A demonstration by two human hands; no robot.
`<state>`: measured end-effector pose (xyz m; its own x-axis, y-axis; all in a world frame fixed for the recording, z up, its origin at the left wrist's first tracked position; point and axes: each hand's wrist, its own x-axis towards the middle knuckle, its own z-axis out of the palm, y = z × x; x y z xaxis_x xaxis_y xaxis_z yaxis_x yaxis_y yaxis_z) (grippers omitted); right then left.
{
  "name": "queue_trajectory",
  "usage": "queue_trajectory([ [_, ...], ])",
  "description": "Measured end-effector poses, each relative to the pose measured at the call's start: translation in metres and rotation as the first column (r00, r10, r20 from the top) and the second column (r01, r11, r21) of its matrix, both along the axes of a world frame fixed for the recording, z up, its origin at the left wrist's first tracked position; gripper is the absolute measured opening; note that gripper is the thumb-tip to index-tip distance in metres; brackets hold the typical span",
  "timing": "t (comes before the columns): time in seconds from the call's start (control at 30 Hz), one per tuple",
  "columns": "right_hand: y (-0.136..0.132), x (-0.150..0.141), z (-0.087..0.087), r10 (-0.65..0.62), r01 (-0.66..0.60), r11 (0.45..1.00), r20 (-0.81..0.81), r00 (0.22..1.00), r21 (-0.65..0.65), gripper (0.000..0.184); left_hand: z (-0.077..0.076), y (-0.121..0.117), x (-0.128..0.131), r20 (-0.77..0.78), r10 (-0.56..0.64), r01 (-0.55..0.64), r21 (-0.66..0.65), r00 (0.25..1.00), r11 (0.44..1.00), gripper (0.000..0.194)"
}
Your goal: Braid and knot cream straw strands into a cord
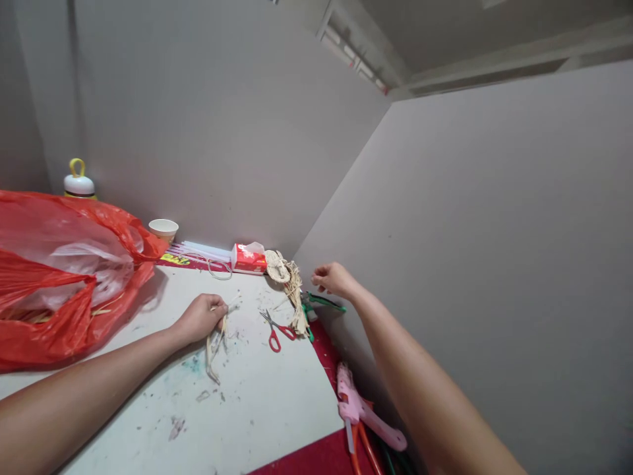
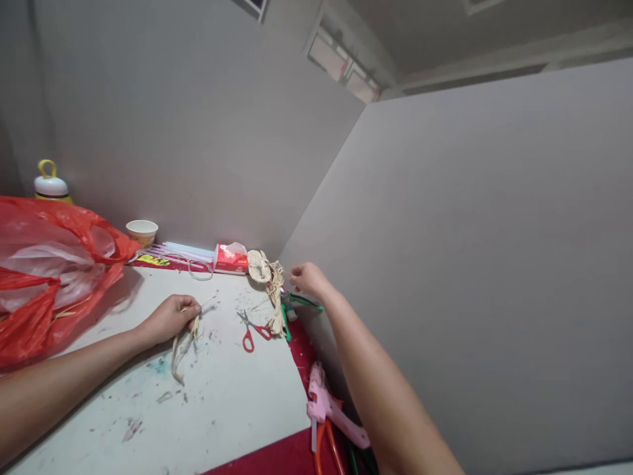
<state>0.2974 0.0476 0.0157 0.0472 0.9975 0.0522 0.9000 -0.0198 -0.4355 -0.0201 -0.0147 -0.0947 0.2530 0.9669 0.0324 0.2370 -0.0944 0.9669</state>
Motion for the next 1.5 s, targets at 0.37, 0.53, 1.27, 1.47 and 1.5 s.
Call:
queue_trajectory([
  [0.37,-0.012,0.004,-0.033,0.044,-0.026,0.993,0.154,0.987,-0.119,0.013,0.0,0.002,-0.001,-0.046,-0.03,0.031,0.037,0.999,0.999,0.026],
  [0.53,-0.019,0.007,-0.045,0.074,-0.043,0.988,0.203,0.976,-0.151,0.009,0.0,0.003,-0.002,-0.099,-0.026,0.032,0.054,0.995,0.998,0.026],
  [1.27,-0.047,-0.075,-0.046,0.397,-0.362,0.917,0.464,0.792,-0.167,0.022,0.004,0.001,-0.001,-0.156,-0.018,0.031,0.086,0.988,0.996,0.025],
  [1.47,-0.065,-0.087,-0.051,0.342,-0.252,0.939,0.538,0.771,-0.235,0.029,0.001,0.004,-0.001,-0.018,-0.022,0.022,0.002,1.0,1.0,0.026],
  [1.5,-0.067,-0.087,-0.052,0.324,-0.255,0.946,0.531,0.783,-0.201,0.027,0.001,0.004,-0.001,0.017,-0.024,0.024,-0.019,1.0,1.0,0.026],
])
